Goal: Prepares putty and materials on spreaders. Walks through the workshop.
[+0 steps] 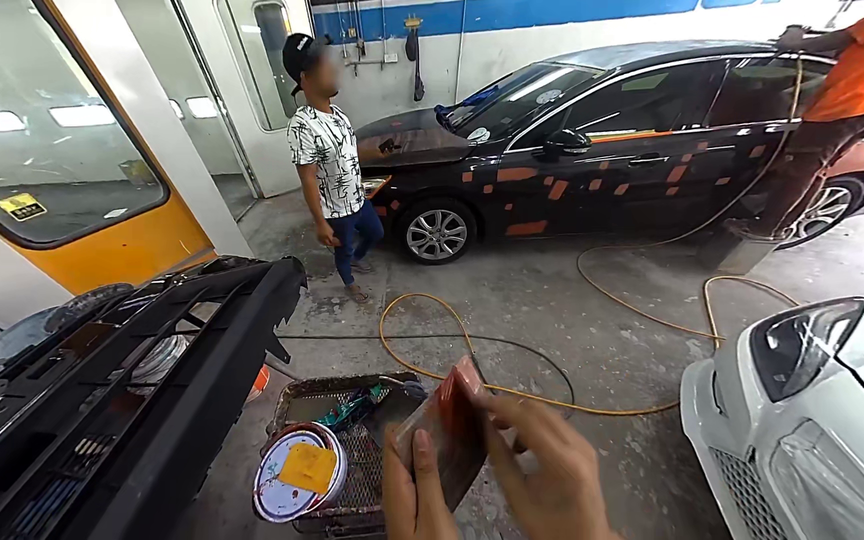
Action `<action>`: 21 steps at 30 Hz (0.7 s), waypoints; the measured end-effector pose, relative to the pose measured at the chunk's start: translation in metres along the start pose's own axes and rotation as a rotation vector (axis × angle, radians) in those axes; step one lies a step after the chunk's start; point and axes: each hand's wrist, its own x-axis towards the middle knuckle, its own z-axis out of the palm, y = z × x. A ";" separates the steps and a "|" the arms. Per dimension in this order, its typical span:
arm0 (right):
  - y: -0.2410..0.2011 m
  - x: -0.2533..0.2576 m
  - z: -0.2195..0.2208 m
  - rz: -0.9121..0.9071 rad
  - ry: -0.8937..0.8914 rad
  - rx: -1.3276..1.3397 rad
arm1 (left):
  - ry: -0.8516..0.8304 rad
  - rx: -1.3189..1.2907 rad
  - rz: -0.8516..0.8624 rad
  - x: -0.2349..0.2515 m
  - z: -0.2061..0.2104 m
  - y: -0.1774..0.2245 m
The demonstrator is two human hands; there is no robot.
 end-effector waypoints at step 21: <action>0.043 0.039 -0.066 -0.028 -0.509 0.282 | -0.447 0.368 0.369 0.045 -0.052 0.004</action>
